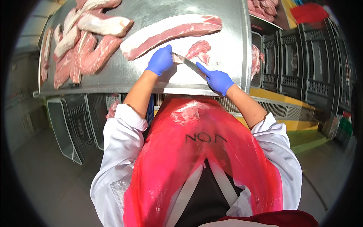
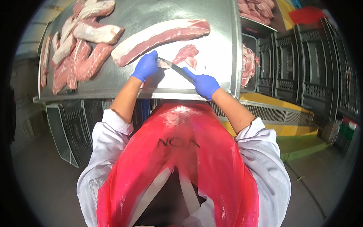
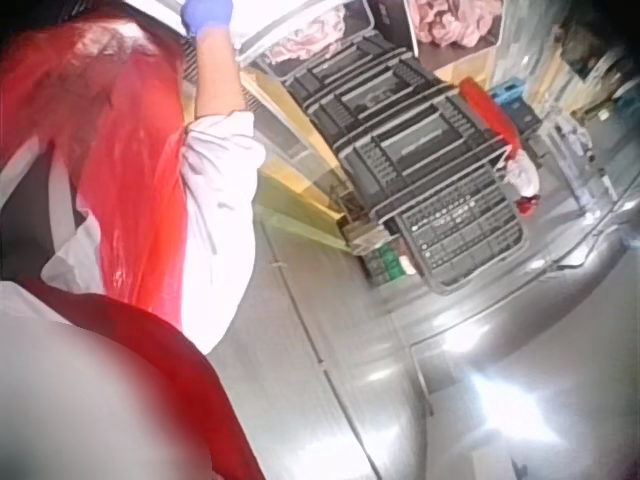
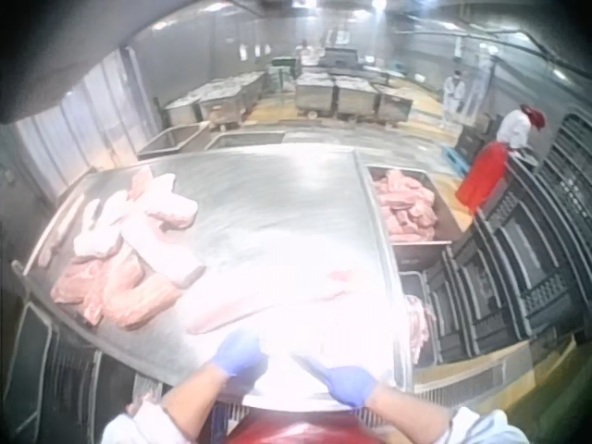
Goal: The person uses a knife to trim fat and connective tissue from large slabs of raw meat on a stainless steel table. They repeatedly cut away excess material, flip the meat to access different sides, and place the trimmed pieces into a nearby container.
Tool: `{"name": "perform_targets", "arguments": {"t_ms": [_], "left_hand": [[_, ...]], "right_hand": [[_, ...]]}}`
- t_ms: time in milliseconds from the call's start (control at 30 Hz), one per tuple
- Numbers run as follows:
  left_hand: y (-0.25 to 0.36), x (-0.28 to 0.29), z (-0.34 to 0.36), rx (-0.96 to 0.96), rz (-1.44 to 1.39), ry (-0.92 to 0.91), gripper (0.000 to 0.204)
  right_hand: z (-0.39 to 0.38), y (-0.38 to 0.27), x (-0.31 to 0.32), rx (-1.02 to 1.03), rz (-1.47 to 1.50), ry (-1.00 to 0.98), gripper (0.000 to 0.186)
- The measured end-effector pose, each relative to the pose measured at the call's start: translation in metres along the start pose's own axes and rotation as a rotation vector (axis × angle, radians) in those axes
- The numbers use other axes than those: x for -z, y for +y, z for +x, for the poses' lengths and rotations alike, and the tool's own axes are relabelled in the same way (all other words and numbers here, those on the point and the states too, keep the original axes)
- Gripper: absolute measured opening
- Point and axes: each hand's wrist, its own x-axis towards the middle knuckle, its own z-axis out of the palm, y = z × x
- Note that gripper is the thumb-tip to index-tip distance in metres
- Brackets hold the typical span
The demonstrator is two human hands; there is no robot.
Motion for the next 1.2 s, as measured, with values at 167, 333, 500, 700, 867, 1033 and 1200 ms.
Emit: {"name": "perform_targets", "arguments": {"t_ms": [167, 333, 500, 700, 867, 1033, 1200], "left_hand": [[0.048, 0.082, 0.024, -0.118, 0.054, 0.197, 0.012], [0.174, 0.182, 0.051, -0.469, -0.187, 0.26, 0.005], [0.305, 0.193, 0.091, -0.851, -0.188, 0.212, 0.018], [0.387, 0.09, 0.129, -1.18, 0.216, 0.172, 0.03], [0.183, -0.017, 0.158, -0.551, 0.173, 0.344, 0.045], [0.14, -0.115, 0.021, -0.162, 0.36, 0.127, 0.039], [0.006, -0.08, 0.002, -0.251, 0.344, 0.26, 0.014]], "right_hand": [[-0.032, 0.009, 0.004, 0.002, -0.015, -0.002, 0.086], [-0.056, 0.032, -0.005, 0.124, 0.097, 0.08, 0.077], [-0.116, 0.048, 0.012, -0.066, 0.3, 0.131, 0.067], [-0.155, 0.074, -0.009, -0.122, 0.497, 0.399, 0.066], [-0.215, 0.105, -0.078, -0.484, 0.576, 0.593, 0.064], [-0.238, 0.09, -0.055, -0.688, 1.142, 0.824, 0.071], [-0.174, 0.1, -0.02, -0.547, 0.953, 0.765, 0.077]]}}
